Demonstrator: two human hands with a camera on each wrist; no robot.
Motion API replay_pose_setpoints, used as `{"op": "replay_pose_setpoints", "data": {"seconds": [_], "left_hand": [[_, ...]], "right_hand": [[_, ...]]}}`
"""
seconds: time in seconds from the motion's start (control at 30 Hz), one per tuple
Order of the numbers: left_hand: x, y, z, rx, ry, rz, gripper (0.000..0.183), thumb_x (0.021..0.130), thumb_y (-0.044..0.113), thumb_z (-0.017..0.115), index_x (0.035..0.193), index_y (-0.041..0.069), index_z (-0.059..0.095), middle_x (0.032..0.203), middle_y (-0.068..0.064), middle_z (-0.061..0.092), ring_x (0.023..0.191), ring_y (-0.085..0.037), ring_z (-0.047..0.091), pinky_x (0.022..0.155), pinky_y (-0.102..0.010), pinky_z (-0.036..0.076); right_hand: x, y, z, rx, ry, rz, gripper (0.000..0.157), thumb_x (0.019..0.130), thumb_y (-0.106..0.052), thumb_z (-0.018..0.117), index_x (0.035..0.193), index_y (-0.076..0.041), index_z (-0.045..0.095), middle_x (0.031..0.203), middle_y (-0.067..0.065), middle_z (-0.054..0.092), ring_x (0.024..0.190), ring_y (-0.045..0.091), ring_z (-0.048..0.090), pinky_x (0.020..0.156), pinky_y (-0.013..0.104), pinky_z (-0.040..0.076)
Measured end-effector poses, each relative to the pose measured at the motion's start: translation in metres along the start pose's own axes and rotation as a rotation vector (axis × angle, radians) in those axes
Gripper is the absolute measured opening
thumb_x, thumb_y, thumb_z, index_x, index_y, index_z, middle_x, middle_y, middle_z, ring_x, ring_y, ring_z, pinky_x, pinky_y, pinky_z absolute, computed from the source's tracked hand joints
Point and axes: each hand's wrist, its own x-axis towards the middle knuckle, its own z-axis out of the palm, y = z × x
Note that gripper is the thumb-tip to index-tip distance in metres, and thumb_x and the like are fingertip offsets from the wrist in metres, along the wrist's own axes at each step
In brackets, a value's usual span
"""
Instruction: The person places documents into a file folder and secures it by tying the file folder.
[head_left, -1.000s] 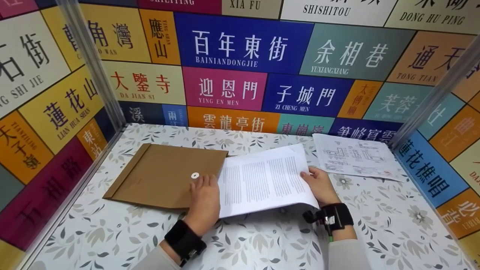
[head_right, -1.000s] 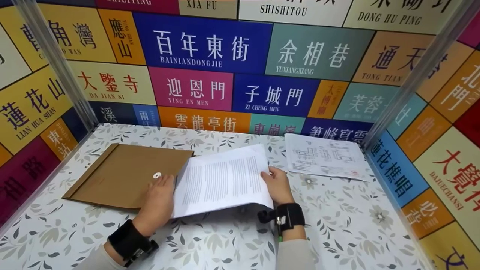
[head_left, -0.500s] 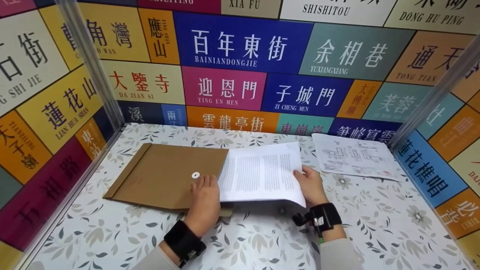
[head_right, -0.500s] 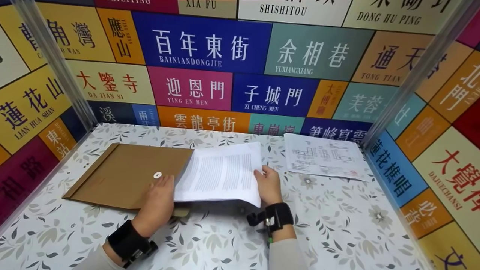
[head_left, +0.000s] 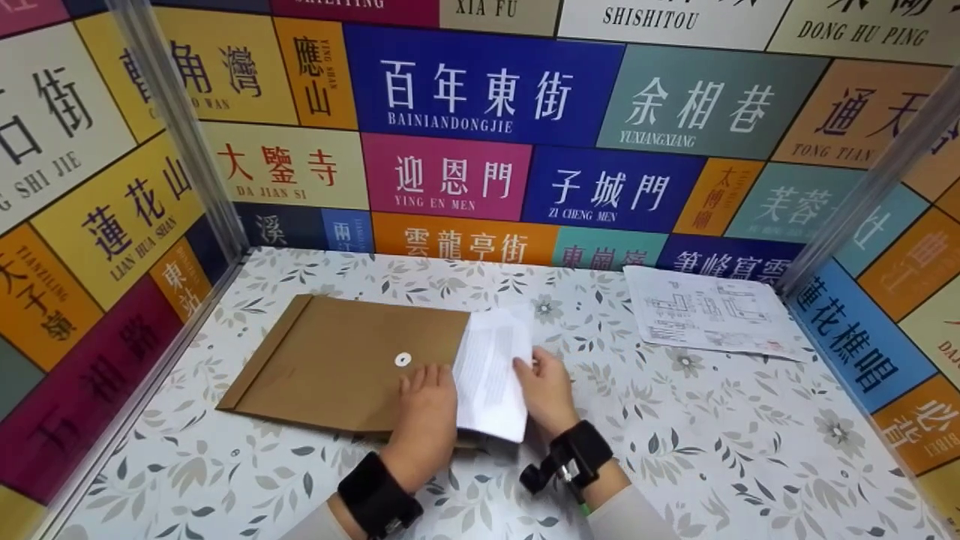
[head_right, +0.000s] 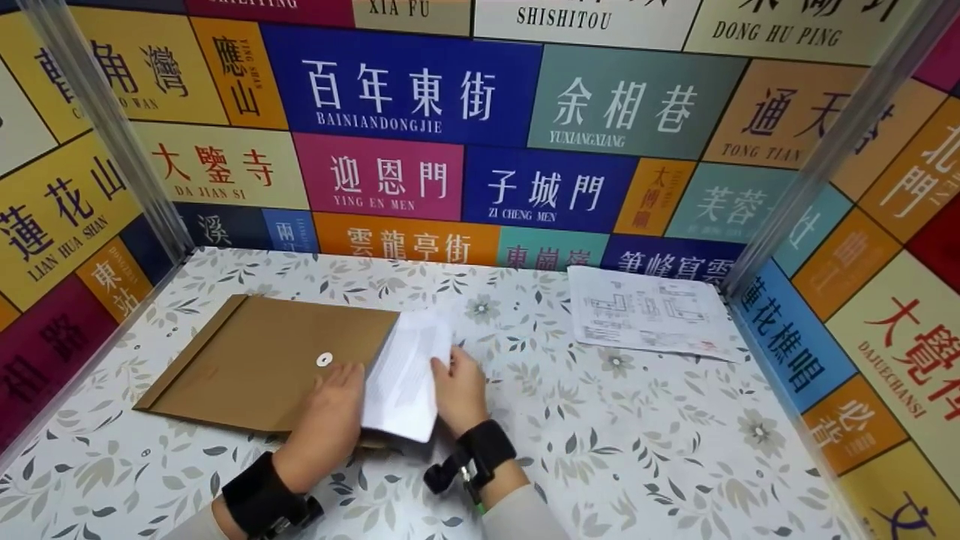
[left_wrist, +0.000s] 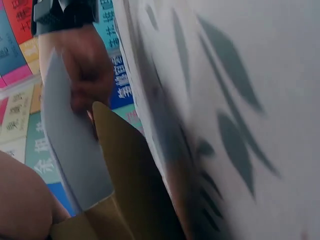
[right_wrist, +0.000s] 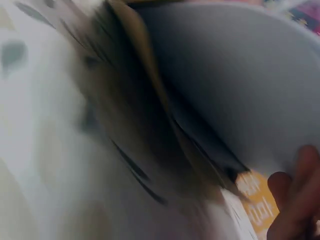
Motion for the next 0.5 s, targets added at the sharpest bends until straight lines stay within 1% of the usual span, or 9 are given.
{"op": "replay_pose_setpoints", "data": {"seconds": [0.1, 0.17, 0.2, 0.3, 0.4, 0.43, 0.5], "left_hand": [[-0.002, 0.004, -0.001, 0.033, 0.030, 0.021, 0.030, 0.088, -0.015, 0.053, 0.116, -0.012, 0.063, 0.109, -0.026, 0.066, 0.108, -0.042, 0.064, 0.094, -0.061, 0.051], [-0.002, 0.005, 0.000, 0.043, 0.050, 0.025, 0.029, 0.088, -0.014, 0.053, 0.114, -0.011, 0.063, 0.108, -0.025, 0.066, 0.108, -0.041, 0.064, 0.094, -0.061, 0.051], [-0.001, 0.005, 0.000, 0.043, 0.055, 0.023, 0.028, 0.088, -0.014, 0.053, 0.114, -0.011, 0.063, 0.107, -0.025, 0.066, 0.108, -0.041, 0.064, 0.094, -0.061, 0.051], [-0.001, 0.004, 0.000, 0.037, 0.068, 0.014, 0.027, 0.089, -0.014, 0.053, 0.113, -0.011, 0.064, 0.107, -0.026, 0.067, 0.108, -0.042, 0.064, 0.094, -0.062, 0.050], [0.000, 0.004, -0.001, 0.022, 0.056, 0.005, 0.027, 0.089, -0.015, 0.052, 0.113, -0.011, 0.064, 0.108, -0.026, 0.067, 0.109, -0.042, 0.065, 0.095, -0.062, 0.050], [-0.001, 0.005, -0.001, 0.021, 0.049, 0.004, 0.027, 0.089, -0.015, 0.052, 0.113, -0.012, 0.065, 0.108, -0.026, 0.067, 0.109, -0.042, 0.064, 0.095, -0.062, 0.050], [-0.002, 0.007, 0.000, 0.021, 0.038, 0.006, 0.027, 0.088, -0.015, 0.054, 0.112, -0.011, 0.065, 0.105, -0.024, 0.066, 0.106, -0.040, 0.064, 0.094, -0.061, 0.050]], "right_hand": [[-0.004, 0.002, 0.007, -0.041, -0.055, -0.039, 0.029, 0.101, -0.002, 0.060, 0.127, 0.012, 0.063, 0.088, 0.016, 0.075, 0.072, 0.021, 0.072, 0.064, 0.032, 0.061], [-0.004, 0.003, 0.007, -0.061, -0.062, -0.035, 0.027, 0.100, -0.002, 0.062, 0.121, 0.013, 0.065, 0.083, 0.013, 0.074, 0.068, 0.017, 0.070, 0.061, 0.028, 0.058], [-0.003, 0.004, 0.005, -0.063, -0.059, -0.020, 0.025, 0.099, -0.002, 0.063, 0.118, 0.013, 0.066, 0.081, 0.012, 0.074, 0.065, 0.015, 0.069, 0.058, 0.026, 0.057], [0.000, 0.007, 0.000, -0.027, -0.033, 0.063, 0.021, 0.095, -0.002, 0.066, 0.111, 0.012, 0.067, 0.076, 0.008, 0.069, 0.059, 0.012, 0.063, 0.052, 0.023, 0.053], [0.003, 0.009, -0.005, 0.030, 0.007, 0.137, 0.022, 0.090, 0.001, 0.069, 0.109, 0.011, 0.064, 0.076, 0.008, 0.068, 0.055, 0.012, 0.061, 0.050, 0.023, 0.053], [0.004, 0.009, -0.006, 0.039, 0.025, 0.144, 0.023, 0.089, 0.002, 0.070, 0.109, 0.010, 0.064, 0.077, 0.009, 0.068, 0.055, 0.012, 0.062, 0.050, 0.023, 0.054], [0.004, 0.011, -0.007, 0.025, 0.062, 0.129, 0.024, 0.086, 0.003, 0.072, 0.107, 0.009, 0.063, 0.076, 0.009, 0.068, 0.055, 0.012, 0.062, 0.051, 0.024, 0.054]]}}
